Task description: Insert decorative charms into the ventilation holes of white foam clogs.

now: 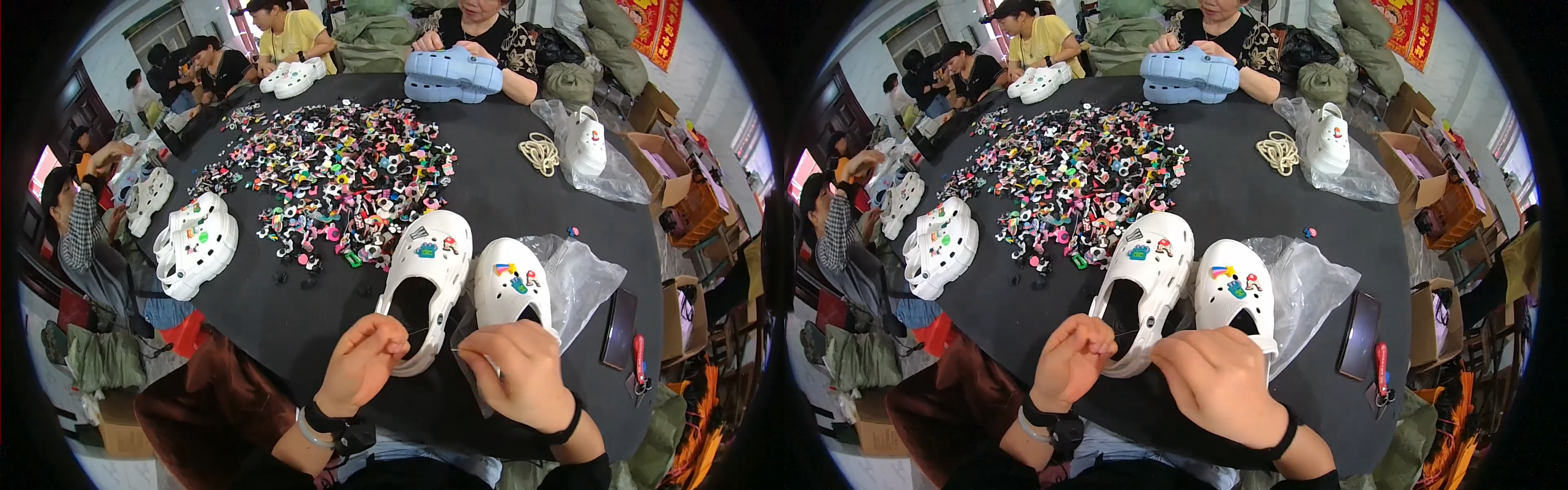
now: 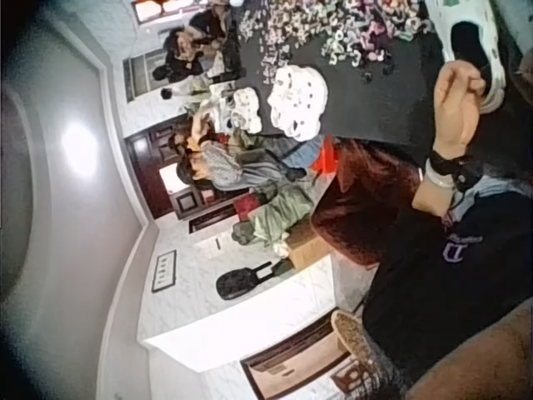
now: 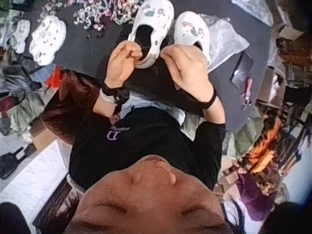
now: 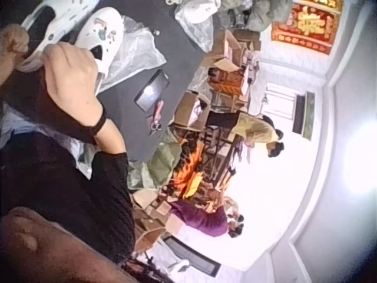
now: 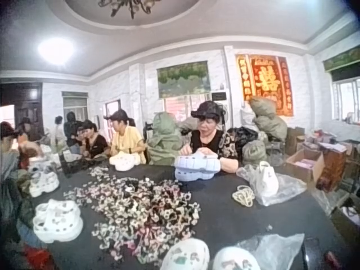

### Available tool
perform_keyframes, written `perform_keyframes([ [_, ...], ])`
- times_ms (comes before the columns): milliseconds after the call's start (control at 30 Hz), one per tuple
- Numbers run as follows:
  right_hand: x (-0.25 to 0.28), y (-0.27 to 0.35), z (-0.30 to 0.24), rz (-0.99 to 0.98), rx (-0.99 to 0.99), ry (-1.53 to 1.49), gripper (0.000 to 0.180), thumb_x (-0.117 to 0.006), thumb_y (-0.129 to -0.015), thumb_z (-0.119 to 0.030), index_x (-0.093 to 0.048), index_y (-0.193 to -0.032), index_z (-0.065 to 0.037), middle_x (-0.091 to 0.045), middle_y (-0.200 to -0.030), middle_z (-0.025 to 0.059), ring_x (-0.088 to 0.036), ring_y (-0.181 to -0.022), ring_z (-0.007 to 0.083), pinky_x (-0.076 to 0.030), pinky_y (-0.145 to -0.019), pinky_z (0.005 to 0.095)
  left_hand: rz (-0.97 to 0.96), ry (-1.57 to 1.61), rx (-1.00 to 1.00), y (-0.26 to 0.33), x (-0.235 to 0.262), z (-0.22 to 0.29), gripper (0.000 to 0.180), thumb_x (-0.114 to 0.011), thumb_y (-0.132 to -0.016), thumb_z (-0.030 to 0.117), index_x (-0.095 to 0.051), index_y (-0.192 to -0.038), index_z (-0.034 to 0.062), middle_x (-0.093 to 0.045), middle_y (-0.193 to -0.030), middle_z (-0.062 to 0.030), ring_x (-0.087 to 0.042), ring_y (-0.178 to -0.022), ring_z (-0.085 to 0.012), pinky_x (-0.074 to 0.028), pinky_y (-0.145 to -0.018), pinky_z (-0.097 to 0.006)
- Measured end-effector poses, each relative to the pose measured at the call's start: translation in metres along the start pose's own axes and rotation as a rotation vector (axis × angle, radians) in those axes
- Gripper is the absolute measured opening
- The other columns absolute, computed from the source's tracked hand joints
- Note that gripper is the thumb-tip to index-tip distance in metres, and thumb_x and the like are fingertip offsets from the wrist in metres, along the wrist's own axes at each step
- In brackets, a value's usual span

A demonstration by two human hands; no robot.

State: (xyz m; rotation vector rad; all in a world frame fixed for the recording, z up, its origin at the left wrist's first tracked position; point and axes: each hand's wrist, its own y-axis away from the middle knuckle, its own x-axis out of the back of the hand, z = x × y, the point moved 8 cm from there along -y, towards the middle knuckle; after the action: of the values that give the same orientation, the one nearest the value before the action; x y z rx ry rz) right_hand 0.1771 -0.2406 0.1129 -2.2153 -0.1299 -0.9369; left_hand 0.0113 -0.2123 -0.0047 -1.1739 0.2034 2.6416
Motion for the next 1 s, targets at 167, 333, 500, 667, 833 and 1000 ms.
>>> perform_keyframes([
  [167,0.048,0.001,0.018,0.033,-0.141,0.084,0.014,-0.069,-0.075,-0.001,-0.061,-0.085,-0.007,-0.066,-0.074,0.0056,-0.063,-0.065,0.0273,-0.046,-0.063,0.0366,-0.172,0.004,-0.069,0.003,-0.001,0.018,0.013,-0.047,-0.100,0.008,-0.057,-0.097,-0.0002,-0.055,-0.088,-0.0049,-0.049,-0.079,-0.0132,-0.043,-0.078,-0.029],
  [333,0.077,0.013,0.036,0.099,-0.343,-0.212,0.010,-0.064,-0.081,0.004,-0.059,-0.088,-0.003,-0.067,-0.075,0.0098,-0.066,-0.067,0.0201,-0.048,-0.066,0.0296,-0.170,-1.152,-0.510,0.014,-0.050,0.036,0.018,-0.067,-0.083,0.003,-0.067,-0.101,0.0022,-0.067,-0.105,-0.0090,-0.062,-0.087,-0.0213,-0.047,-0.076,-0.030],
  [500,0.102,0.027,0.023,0.286,-0.326,-0.520,0.004,-0.054,-0.090,0.001,-0.053,-0.093,0.004,-0.067,-0.078,0.0141,-0.067,-0.073,0.0203,-0.053,-0.070,0.0302,-0.319,-1.656,-0.794,0.030,-0.110,0.009,0.037,-0.076,-0.070,0.007,-0.066,-0.106,0.0073,-0.067,-0.104,-0.0052,-0.059,-0.087,-0.0260,-0.045,-0.080,-0.038],
  [667,0.118,0.034,0.022,0.411,-0.228,-0.623,0.005,-0.049,-0.092,0.001,-0.050,-0.096,0.004,-0.065,-0.079,0.0178,-0.066,-0.073,0.0215,-0.053,-0.070,0.0314,-0.275,-1.875,-0.842,0.012,-0.120,-0.023,0.031,-0.072,-0.075,0.008,-0.065,-0.105,0.0057,-0.065,-0.102,-0.0035,-0.058,-0.087,-0.0233,-0.042,-0.081,-0.036],
  [833,0.098,0.024,0.042,0.211,-0.335,-0.503,0.006,-0.055,-0.090,0.003,-0.058,-0.095,0.003,-0.066,-0.082,0.0093,-0.064,-0.071,0.0159,-0.048,-0.070,0.0265,-0.403,-1.903,-0.723,0.011,-0.090,-0.034,0.024,-0.072,-0.073,0.008,-0.067,-0.097,0.0059,-0.063,-0.087,-0.0026,-0.056,-0.081,-0.0206,-0.039,-0.073,-0.037],
  [1000,0.044,0.003,0.040,-0.004,-0.269,-0.551,0.007,-0.057,-0.093,-0.004,-0.055,-0.098,0.000,-0.063,-0.078,0.0099,-0.066,-0.071,0.0169,-0.050,-0.065,0.0286,-0.365,-1.829,-0.880,0.026,-0.077,-0.033,0.019,-0.069,-0.072,0.003,-0.069,-0.091,0.0052,-0.054,-0.069,-0.0019,-0.055,-0.076,-0.0188,-0.037,-0.072,-0.036],
])
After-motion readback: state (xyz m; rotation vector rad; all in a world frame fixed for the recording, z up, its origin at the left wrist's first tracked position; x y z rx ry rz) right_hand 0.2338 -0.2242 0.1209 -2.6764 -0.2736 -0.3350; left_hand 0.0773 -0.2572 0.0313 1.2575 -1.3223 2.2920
